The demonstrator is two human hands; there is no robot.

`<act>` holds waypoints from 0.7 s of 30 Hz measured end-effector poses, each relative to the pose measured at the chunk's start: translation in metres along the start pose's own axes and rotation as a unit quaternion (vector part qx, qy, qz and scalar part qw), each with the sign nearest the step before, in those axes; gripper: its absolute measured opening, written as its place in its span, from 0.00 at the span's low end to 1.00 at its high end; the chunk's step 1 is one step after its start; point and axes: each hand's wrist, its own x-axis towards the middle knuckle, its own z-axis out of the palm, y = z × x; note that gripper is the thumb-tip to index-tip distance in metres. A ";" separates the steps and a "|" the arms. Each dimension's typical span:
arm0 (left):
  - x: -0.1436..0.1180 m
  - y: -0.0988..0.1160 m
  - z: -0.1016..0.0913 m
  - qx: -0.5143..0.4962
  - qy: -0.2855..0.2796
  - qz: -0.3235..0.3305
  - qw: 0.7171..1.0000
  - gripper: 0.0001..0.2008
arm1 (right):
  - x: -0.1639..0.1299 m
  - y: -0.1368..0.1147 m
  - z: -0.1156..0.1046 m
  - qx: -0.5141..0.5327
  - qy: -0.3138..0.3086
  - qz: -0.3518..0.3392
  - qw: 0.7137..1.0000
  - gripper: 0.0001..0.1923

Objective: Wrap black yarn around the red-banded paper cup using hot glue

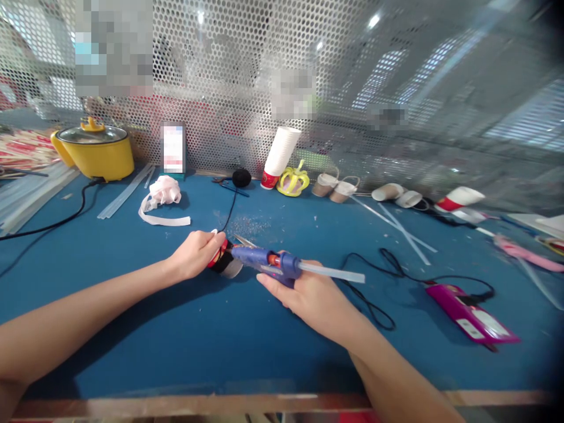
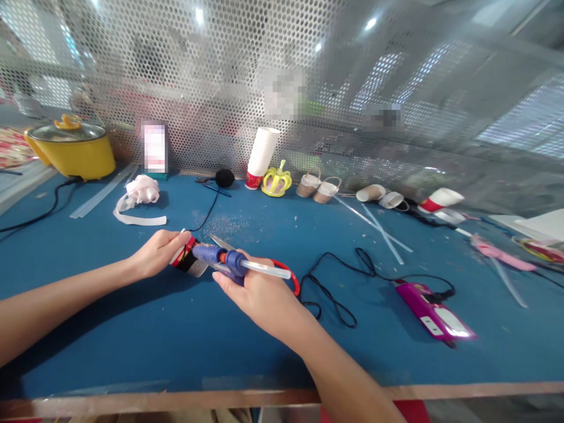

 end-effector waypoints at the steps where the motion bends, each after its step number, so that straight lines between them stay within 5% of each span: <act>1: 0.000 0.000 0.000 0.000 -0.002 0.007 1.000 0.23 | 0.000 0.001 -0.001 0.005 -0.005 0.011 1.000 0.11; 10: -0.005 0.000 -0.001 0.011 -0.023 0.049 0.998 0.24 | 0.006 0.005 -0.004 0.067 -0.044 0.083 0.993 0.14; 21: -0.006 -0.004 0.000 -0.003 -0.028 0.078 0.997 0.24 | 0.010 0.005 -0.007 0.152 -0.071 0.093 0.982 0.14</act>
